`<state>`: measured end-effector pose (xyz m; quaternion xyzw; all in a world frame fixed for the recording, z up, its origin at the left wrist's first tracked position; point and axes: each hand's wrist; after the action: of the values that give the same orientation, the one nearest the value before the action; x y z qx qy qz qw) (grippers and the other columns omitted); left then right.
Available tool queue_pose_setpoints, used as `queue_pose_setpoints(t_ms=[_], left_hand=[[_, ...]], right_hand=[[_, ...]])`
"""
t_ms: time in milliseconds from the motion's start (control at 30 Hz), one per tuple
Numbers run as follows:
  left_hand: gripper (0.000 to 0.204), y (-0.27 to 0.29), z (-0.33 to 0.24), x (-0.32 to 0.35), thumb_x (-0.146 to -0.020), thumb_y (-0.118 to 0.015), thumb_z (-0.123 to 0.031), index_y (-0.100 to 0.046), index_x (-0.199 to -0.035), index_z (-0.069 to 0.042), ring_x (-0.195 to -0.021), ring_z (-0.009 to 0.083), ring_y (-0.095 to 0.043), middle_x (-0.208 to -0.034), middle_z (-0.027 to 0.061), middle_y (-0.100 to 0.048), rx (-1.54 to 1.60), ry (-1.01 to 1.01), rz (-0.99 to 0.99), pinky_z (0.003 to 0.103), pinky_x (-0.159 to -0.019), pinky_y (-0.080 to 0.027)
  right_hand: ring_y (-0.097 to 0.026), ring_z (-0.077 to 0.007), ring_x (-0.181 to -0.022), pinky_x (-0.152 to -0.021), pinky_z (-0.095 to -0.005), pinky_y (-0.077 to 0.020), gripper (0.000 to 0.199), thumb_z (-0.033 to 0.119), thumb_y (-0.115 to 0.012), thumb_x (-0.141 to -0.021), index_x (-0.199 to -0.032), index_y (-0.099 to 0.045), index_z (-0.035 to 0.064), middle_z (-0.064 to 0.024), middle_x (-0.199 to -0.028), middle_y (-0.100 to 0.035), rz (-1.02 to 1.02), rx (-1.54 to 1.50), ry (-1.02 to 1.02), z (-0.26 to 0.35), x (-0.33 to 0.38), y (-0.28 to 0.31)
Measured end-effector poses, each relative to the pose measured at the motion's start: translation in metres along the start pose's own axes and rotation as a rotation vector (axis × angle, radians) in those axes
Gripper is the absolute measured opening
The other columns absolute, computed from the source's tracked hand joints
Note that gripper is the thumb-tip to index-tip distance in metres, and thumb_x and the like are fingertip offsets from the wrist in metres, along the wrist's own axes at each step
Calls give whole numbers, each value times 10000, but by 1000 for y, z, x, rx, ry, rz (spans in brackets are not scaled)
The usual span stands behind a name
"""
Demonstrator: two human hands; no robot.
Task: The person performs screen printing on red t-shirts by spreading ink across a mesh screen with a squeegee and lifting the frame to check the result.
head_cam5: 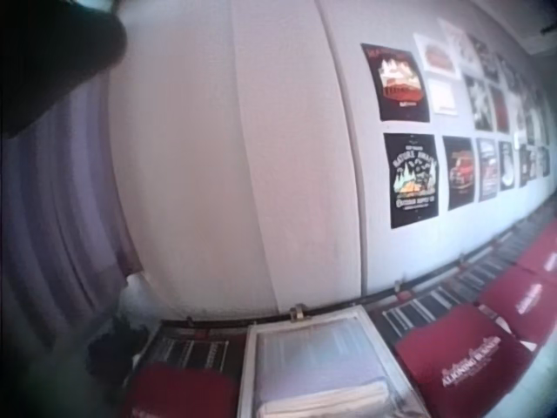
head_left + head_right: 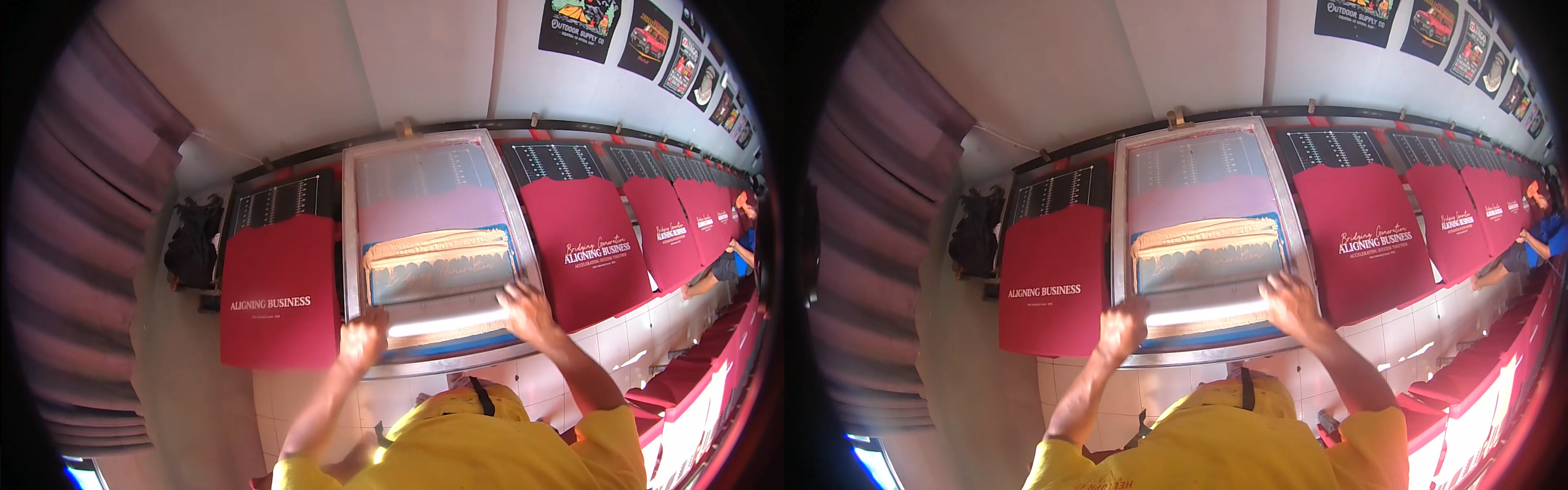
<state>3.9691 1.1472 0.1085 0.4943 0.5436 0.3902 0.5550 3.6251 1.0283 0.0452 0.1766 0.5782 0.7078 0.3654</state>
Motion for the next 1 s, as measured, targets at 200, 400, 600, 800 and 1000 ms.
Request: queue_pose_setpoints(t_ms=[200,400,600,800,1000], left_hand=[[306,-10,-25,55,-683,-600,24,-654,-976,-45,-833,283,-712,-1006,119,-706,21,-19,-74,361,-666,-597],[173,-28,6,0,-764,-618,-26,-663,-932,-18,-881,265,-728,-942,138,-717,-31,-91,-84,339,-671,-606],[102,-42,53,-82,-720,-588,17,-592,-787,-60,-719,321,-673,-786,133,-664,44,-45,-40,432,-653,-569],[105,-10,45,-95,-727,-580,5,-630,-794,-58,-774,351,-705,-841,168,-706,-15,0,111,439,-664,-582],[104,2,0,-9,-773,-580,-8,-605,-851,-71,-668,305,-680,-794,116,-658,15,-32,-81,419,-554,-567]], right_hand=[[-605,-258,-882,-727,-379,-526,183,91,-618,-693,-873,-637,68,-71,-910,-611,-150,8,64,31,43,-6],[-618,-260,-903,-730,-371,-537,122,78,-610,-699,-821,-613,73,-75,-904,-611,-191,60,71,7,-10,-13],[-627,-303,-1052,-843,-397,-561,226,57,-667,-706,-929,-673,19,-132,-1052,-661,-28,54,25,-31,-100,-3],[-611,-311,-1143,-910,-443,-540,325,133,-753,-724,-1024,-688,29,-161,-1174,-657,-66,32,84,-45,-105,-5],[-615,-278,-1038,-844,-404,-543,339,130,-731,-680,-1007,-657,82,-101,-1062,-637,-133,63,83,4,-12,22]])
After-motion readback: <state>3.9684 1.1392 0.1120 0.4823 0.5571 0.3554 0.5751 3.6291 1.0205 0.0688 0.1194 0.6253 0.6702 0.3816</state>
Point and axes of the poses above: each hand's wrist, its own x-axis away from the middle knuckle, its own y-axis out of the back of the hand, z = x × y
